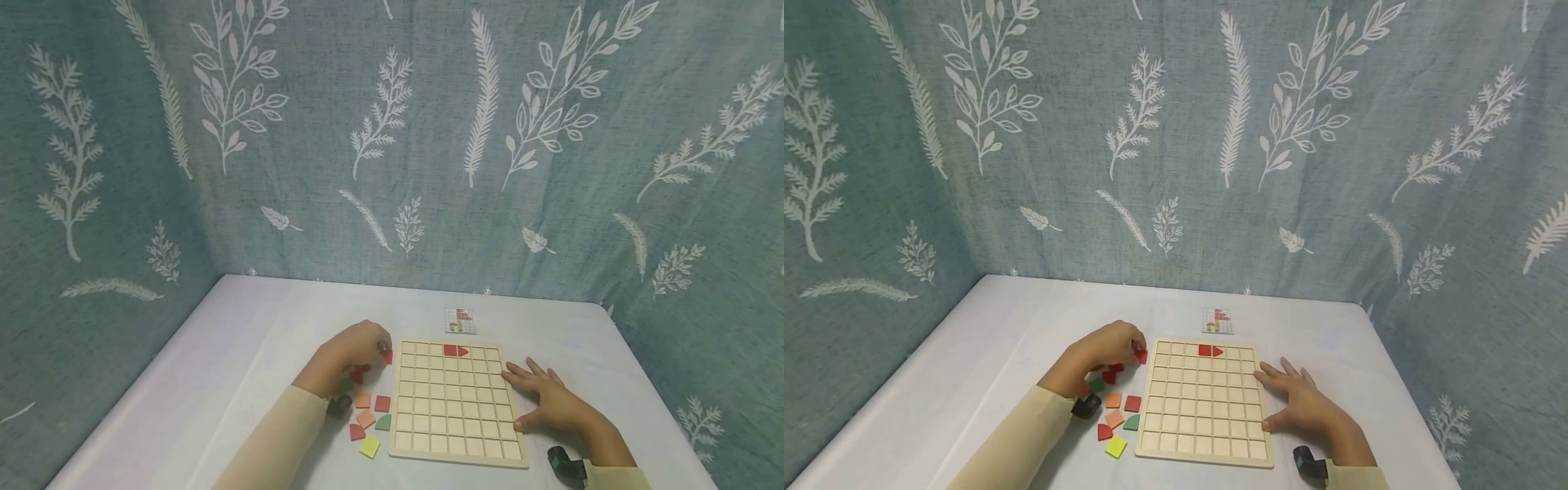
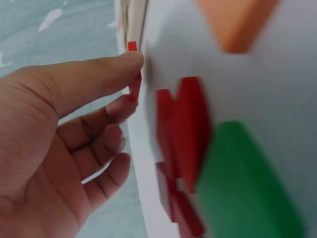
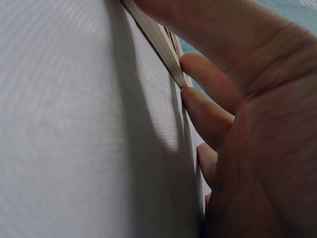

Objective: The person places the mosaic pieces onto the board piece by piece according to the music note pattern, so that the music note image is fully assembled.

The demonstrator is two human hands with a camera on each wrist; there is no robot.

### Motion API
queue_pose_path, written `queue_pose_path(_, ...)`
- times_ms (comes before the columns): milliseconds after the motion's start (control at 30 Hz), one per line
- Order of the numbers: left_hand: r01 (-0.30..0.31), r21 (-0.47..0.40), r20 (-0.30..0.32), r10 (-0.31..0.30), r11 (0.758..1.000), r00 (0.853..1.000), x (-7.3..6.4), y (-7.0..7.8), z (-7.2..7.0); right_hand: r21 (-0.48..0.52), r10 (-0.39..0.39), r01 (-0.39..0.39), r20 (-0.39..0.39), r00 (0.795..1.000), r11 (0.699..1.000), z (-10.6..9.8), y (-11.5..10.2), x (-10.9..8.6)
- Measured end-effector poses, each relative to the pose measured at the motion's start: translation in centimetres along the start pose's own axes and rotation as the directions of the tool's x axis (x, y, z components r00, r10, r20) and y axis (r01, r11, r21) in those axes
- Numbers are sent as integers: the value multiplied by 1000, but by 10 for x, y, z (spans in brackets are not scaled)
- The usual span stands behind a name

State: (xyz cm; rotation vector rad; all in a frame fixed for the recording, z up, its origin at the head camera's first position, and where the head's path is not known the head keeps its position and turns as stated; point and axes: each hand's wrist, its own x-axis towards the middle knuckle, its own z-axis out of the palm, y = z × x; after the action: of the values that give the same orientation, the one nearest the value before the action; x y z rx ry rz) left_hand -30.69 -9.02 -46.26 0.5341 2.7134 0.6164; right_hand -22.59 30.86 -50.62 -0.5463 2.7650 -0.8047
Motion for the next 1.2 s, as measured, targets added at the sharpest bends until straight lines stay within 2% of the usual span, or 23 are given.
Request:
queue_pose_path(100,-75,43,-31,76,996,997,5,3,-5,-3,2,-2,1,1000,1000,-2,0,0)
queue_pose_path(233,-198,124,-56,206,972,977,14,13,-5,-2,10,-10,-2,1000,1000,-3,1,-1)
queue_pose_path(333,-241,129,-51,249,962,967,18,23,-2,1,12,-12,1,1000,1000,-1,1,-2)
queue_pose_path(567,-260,128,-33,266,957,963,26,45,11,4,9,-9,-7,1000,1000,3,-2,-1)
queue_pose_path(833,-337,167,-41,348,926,937,36,63,22,-6,14,-14,-7,1000,1000,2,-5,0)
queue_pose_path(1200,-337,162,-6,342,927,940,42,81,35,-13,18,-18,-9,1000,1000,3,-3,1)
